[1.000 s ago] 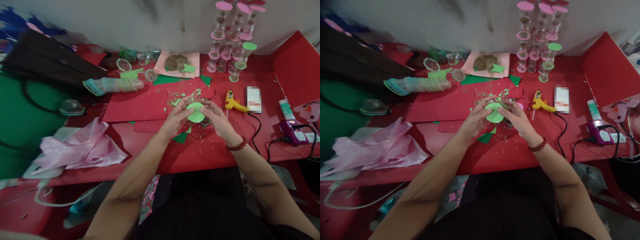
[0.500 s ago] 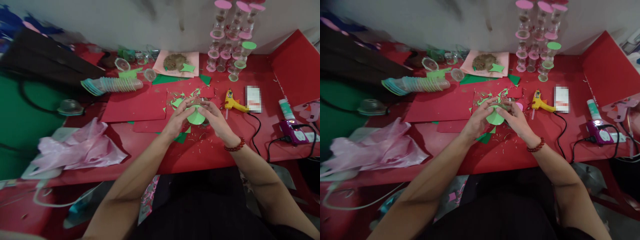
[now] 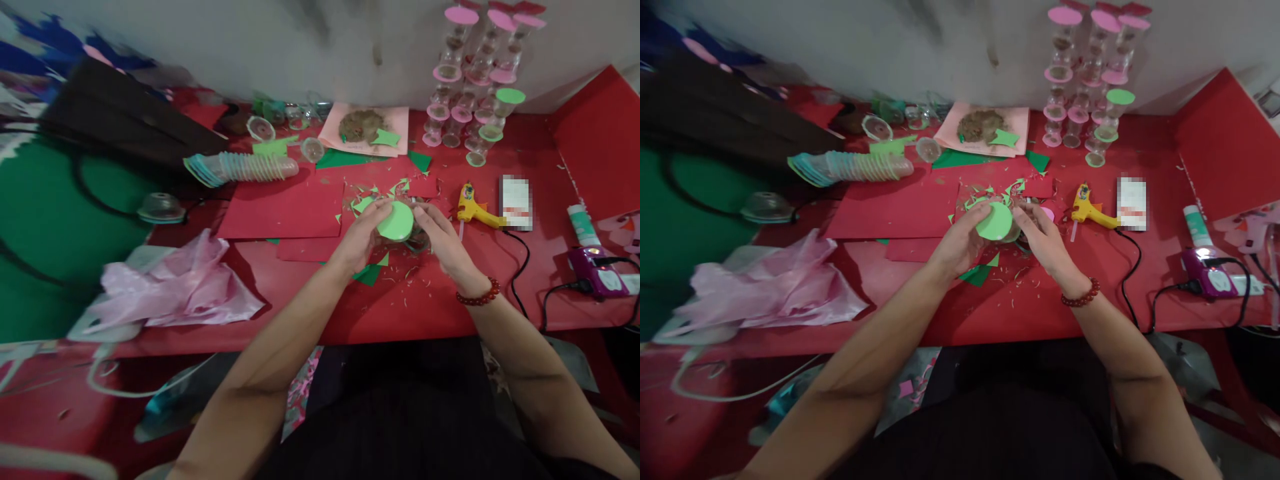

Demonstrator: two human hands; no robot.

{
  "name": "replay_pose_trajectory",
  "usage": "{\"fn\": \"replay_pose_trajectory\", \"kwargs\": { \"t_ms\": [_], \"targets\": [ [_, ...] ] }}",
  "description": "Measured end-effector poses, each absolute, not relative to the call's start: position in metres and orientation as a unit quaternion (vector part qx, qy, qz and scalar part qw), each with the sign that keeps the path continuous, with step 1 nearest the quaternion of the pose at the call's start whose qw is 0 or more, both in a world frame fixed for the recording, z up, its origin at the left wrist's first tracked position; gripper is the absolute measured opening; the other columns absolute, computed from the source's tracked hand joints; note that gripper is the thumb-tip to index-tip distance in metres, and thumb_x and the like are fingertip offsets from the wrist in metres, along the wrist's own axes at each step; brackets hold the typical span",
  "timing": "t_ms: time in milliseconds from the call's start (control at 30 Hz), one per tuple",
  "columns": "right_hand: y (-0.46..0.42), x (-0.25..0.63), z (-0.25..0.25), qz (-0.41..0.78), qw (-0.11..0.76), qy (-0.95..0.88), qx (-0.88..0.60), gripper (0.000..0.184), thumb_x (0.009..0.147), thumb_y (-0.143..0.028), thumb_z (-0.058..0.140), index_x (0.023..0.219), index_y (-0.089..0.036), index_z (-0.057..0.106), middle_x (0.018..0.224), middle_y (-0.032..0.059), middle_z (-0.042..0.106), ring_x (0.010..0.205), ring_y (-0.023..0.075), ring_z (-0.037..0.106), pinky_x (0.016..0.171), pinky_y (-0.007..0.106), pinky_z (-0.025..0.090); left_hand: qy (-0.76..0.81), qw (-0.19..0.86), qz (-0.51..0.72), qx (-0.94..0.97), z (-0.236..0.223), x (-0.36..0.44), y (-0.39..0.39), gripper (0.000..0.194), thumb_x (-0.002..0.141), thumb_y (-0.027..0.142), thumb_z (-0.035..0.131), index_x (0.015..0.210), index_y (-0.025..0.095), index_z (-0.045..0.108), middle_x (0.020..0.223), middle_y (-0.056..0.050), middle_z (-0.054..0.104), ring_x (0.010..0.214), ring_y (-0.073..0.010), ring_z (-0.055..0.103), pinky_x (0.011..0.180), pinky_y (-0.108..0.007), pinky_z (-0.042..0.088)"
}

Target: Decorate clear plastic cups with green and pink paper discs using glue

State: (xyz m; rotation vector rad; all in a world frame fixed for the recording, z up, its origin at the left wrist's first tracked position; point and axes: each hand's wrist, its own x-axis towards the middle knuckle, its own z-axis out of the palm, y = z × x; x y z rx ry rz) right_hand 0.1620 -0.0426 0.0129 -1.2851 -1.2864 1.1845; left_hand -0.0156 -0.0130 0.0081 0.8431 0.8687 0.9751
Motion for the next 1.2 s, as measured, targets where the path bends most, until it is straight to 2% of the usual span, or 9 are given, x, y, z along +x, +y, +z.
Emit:
{"fn": "replay_pose_trajectory", "kwargs": {
  "t_ms": [100,200,300,467,567,667,867,1000,1200],
  "targets": [
    [-0.043,0.170,0.015,0.384,0.475,-0.642,-0.463,0.049,0.096,-0.064,0.067,0.136,-0.035,0.066,0.152,0.0085,0.062,0.137,0.0311,0.061,0.114,0.056,0.054,0.407,0.738,0.404,0.354,0.017,-0.022,-0.012,0.047,0.085,0.059,0.075,0.112,0.020,0.069,0.094,-0.006,0.079,0.077,-0.0198,0.073,0.068,-0.032,0.058],
    [-0.043,0.175,0.020,0.304,0.440,-0.759,-0.371,0.060,0.093,-0.052,0.075,0.150,-0.038,0.059,0.172,0.0072,0.043,0.158,0.0345,0.043,0.120,0.058,0.050,0.401,0.761,0.364,0.357,0.026,-0.028,-0.013,0.046,0.085,0.061,0.074,0.106,0.020,0.071,0.086,-0.005,0.078,0.067,-0.0178,0.069,0.062,-0.030,0.056],
    [-0.041,0.178,0.021,0.248,0.387,-0.822,-0.336,0.070,0.090,-0.049,0.081,0.154,-0.039,0.056,0.178,0.0058,0.036,0.165,0.0352,0.034,0.131,0.062,0.037,0.391,0.778,0.318,0.376,0.025,-0.033,-0.011,0.053,0.085,0.070,0.070,0.103,0.021,0.074,0.085,-0.006,0.079,0.067,-0.0194,0.070,0.060,-0.030,0.053],
    [-0.038,0.178,0.020,0.273,0.311,-0.851,-0.324,0.101,0.073,-0.051,0.096,0.161,-0.039,0.048,0.177,0.0085,0.039,0.166,0.0368,0.033,0.135,0.066,0.030,0.339,0.803,0.263,0.414,0.004,-0.040,0.001,0.064,0.087,0.083,0.062,0.098,0.022,0.079,0.081,-0.010,0.078,0.071,-0.0261,0.072,0.071,-0.041,0.055],
    [-0.040,0.174,0.019,0.259,0.320,-0.848,-0.333,0.086,0.082,-0.028,0.085,0.159,-0.037,0.048,0.170,0.0095,0.049,0.162,0.0333,0.042,0.134,0.064,0.032,0.293,0.813,0.273,0.422,-0.007,-0.043,0.006,0.071,0.086,0.089,0.056,0.099,0.023,0.079,0.078,-0.010,0.077,0.074,-0.0281,0.073,0.073,-0.044,0.056],
    [-0.042,0.171,0.018,0.231,0.352,-0.842,-0.338,0.082,0.077,-0.013,0.072,0.154,-0.034,0.051,0.160,0.0098,0.059,0.156,0.0312,0.050,0.131,0.061,0.039,0.285,0.794,0.305,0.443,-0.008,-0.042,0.006,0.082,0.083,0.095,0.051,0.110,0.023,0.079,0.084,-0.013,0.079,0.082,-0.0320,0.075,0.077,-0.046,0.057],
    [-0.039,0.175,0.014,0.188,0.385,-0.815,-0.390,0.091,0.069,-0.014,0.071,0.154,-0.031,0.046,0.158,0.0129,0.058,0.152,0.0356,0.052,0.124,0.063,0.046,0.319,0.735,0.393,0.450,0.003,-0.038,0.001,0.088,0.085,0.096,0.046,0.130,0.025,0.073,0.116,-0.015,0.079,0.097,-0.0314,0.076,0.081,-0.043,0.059],
    [-0.035,0.178,0.008,0.147,0.418,-0.792,-0.421,0.090,0.071,-0.018,0.074,0.155,-0.030,0.044,0.153,0.0134,0.060,0.147,0.0372,0.054,0.125,0.066,0.043,0.335,0.703,0.433,0.453,0.008,-0.041,-0.002,0.073,0.085,0.082,0.068,0.134,0.028,0.070,0.130,-0.012,0.074,0.100,-0.0258,0.075,0.082,-0.039,0.061],
    [-0.031,0.181,0.004,0.098,0.448,-0.763,-0.456,0.084,0.076,-0.038,0.085,0.151,-0.035,0.049,0.153,0.0111,0.060,0.148,0.0415,0.051,0.122,0.071,0.042,0.275,0.784,0.330,0.448,0.006,-0.041,-0.005,0.065,0.081,0.058,0.088,0.135,0.027,0.068,0.110,-0.009,0.079,0.089,-0.0234,0.077,0.087,-0.042,0.064]
  ]
}}
